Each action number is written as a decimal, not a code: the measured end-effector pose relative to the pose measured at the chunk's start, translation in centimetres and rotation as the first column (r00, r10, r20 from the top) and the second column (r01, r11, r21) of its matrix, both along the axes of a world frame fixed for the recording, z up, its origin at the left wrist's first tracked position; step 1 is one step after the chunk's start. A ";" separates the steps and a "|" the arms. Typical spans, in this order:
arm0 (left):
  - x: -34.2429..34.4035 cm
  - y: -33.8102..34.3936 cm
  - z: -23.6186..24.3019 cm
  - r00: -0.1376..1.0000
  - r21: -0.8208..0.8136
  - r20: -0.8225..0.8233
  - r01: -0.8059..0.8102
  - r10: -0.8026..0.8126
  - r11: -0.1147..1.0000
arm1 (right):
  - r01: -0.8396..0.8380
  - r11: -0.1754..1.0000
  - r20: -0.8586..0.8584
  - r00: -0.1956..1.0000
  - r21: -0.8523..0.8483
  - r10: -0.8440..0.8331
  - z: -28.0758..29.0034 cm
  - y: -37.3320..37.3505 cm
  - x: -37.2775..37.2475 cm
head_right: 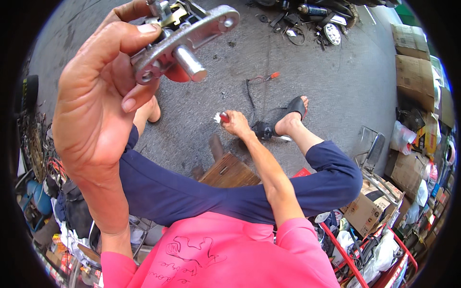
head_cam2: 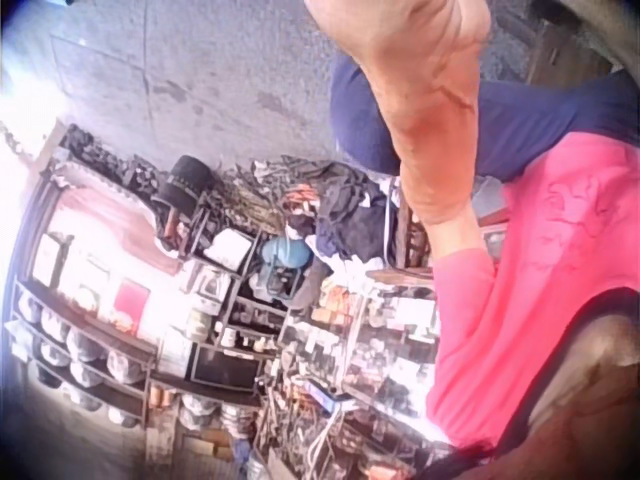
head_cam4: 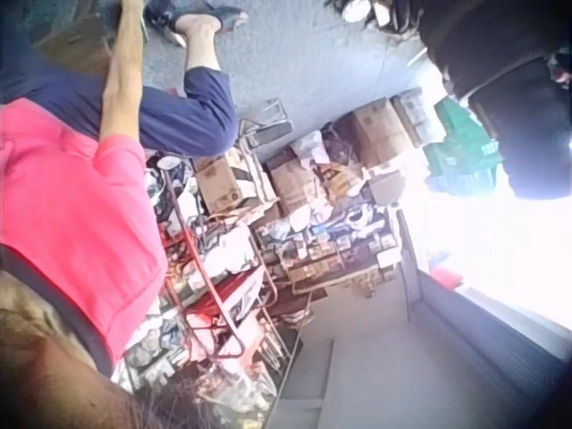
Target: The person disassembles a small electrical component, removes a white plastic part, and uses a screwdriver to adjust internal parts. They then reassemble the component by inserting the white part and securing it with a screw.
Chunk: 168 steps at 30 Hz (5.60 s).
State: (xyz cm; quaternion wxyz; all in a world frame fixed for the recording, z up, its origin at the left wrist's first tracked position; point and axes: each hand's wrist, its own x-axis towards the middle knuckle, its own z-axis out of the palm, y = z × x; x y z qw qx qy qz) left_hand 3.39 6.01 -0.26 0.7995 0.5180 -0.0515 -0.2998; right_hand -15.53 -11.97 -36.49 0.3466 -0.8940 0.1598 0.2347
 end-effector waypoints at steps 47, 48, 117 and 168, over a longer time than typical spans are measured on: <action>-3.1 -6.2 2.5 0.969 0.037 -0.133 0.214 -0.208 0.976 | 0.195 0.609 0.383 0.622 0.769 -0.683 40.8 -7.9 7.3; -3.2 -6.2 2.5 0.969 0.054 -0.120 0.225 -0.218 0.973 | 0.209 0.630 0.389 0.631 0.748 -0.671 41.1 -7.8 7.4; -3.8 -6.0 2.0 0.978 -0.008 -0.063 0.199 -0.199 0.980 | 0.292 0.098 -0.136 0.684 0.951 -0.717 38.8 -9.0 8.3; -4.2 -6.5 2.0 0.949 0.082 -0.133 0.297 -0.285 0.951 | 0.257 0.233 0.034 0.601 0.938 -0.799 38.9 -8.7 7.8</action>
